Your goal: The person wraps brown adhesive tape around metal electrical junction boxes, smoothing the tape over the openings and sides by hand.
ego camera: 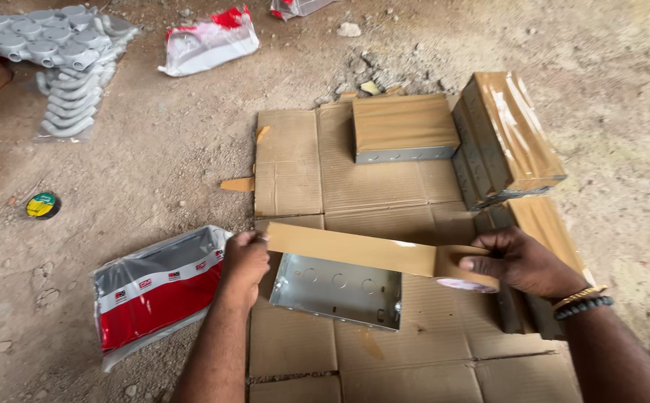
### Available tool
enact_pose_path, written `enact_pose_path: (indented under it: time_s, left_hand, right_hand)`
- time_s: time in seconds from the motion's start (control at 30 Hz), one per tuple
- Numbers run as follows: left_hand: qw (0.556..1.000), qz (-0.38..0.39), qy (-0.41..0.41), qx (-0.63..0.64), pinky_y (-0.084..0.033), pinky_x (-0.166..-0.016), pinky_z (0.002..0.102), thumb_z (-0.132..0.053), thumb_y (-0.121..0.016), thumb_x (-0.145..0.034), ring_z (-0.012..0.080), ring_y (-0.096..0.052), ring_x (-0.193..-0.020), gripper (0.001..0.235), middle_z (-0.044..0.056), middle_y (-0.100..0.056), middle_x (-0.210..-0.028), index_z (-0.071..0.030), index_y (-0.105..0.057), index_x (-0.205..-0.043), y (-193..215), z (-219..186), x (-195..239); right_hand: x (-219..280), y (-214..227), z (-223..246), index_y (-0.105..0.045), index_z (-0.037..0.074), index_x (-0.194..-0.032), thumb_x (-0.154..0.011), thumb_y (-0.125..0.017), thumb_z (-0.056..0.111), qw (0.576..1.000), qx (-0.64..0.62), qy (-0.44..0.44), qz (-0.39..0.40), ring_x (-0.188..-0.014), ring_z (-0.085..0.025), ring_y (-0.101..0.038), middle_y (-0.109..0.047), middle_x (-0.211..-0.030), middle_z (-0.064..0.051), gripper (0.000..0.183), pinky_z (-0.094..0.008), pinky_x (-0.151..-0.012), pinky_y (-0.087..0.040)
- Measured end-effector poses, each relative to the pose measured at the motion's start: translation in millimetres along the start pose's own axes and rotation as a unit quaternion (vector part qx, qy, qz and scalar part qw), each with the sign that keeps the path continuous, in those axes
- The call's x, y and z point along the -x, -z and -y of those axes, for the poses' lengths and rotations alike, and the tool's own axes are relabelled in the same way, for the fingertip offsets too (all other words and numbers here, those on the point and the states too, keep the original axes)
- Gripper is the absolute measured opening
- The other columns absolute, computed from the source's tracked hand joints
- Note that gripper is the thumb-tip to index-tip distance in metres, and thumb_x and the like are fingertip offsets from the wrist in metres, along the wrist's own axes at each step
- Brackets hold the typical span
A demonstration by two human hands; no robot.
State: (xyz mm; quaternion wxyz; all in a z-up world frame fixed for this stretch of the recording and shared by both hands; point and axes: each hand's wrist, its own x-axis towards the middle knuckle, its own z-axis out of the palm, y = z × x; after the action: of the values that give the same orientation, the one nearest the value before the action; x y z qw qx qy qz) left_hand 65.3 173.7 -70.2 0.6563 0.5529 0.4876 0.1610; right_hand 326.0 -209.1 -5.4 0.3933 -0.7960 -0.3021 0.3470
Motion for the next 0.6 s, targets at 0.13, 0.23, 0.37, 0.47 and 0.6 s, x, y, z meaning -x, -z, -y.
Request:
enact_pose_path:
  time_s: [0.13,0.23,0.37,0.47,0.6]
  left_hand:
    - [0.999,0.036,0.005,0.026,-0.038,-0.049,0.022,-0.016,-0.068,-0.095,0.0053,-0.047,-0.059,0.013,-0.003,-0.056,-0.071,-0.003,-0.068,-0.097,-0.9,9.4,-6.5]
    - [0.998,0.037,-0.021,0.035,-0.038,-0.054,0.023,-0.019,-0.074,-0.095,0.0068,-0.046,-0.063,0.019,-0.002,-0.057,-0.074,-0.001,-0.069,-0.097,-5.5,7.4,-4.7]
    - [1.000,0.002,-0.002,0.000,-0.050,-0.073,0.024,-0.020,-0.072,-0.094,0.0073,-0.056,-0.075,0.018,0.000,-0.067,-0.083,-0.003,-0.070,-0.097,-10.1,1.4,-2.4]
    - [1.000,-0.007,-0.009,0.004,-0.051,-0.078,0.024,-0.020,-0.072,-0.094,0.0079,-0.058,-0.079,0.017,0.002,-0.069,-0.085,-0.003,-0.070,-0.096,-11.3,4.3,-6.7]
    - [0.999,-0.011,-0.036,0.016,-0.049,-0.073,0.025,-0.017,-0.073,-0.094,0.0088,-0.055,-0.075,0.017,0.002,-0.066,-0.081,-0.001,-0.070,-0.093,-10.9,11.6,-16.8]
  right_hand:
    - [-4.1,-3.5,5.5,-0.079,0.001,-0.075,-0.083,-0.081,0.029,0.998,0.029,-0.057,0.013,-0.063,-0.010,-0.053,-0.065,-0.062,-0.002,0.030,-0.031,-0.061,-0.048]
    - [-4.3,-7.8,18.7,-0.080,0.001,-0.076,-0.085,-0.084,0.032,0.996,0.027,-0.083,0.005,-0.062,-0.012,-0.054,-0.066,-0.062,-0.004,0.033,-0.033,-0.061,-0.048]
    - [-6.5,-12.7,29.2,-0.083,0.006,-0.083,-0.083,-0.083,0.033,0.992,0.038,-0.121,-0.018,-0.065,-0.012,-0.064,-0.076,-0.065,-0.004,0.027,-0.032,-0.067,-0.053]
    - [-8.8,-14.2,26.7,-0.084,0.004,-0.082,-0.084,-0.083,0.033,0.993,0.033,-0.111,-0.019,-0.065,-0.013,-0.062,-0.075,-0.066,-0.005,0.029,-0.033,-0.066,-0.052]
    - [-12.5,-15.1,23.4,-0.077,0.002,-0.080,-0.087,-0.083,0.037,0.993,0.062,-0.103,-0.016,-0.062,-0.015,-0.056,-0.067,-0.063,-0.009,0.036,-0.035,-0.062,-0.048]
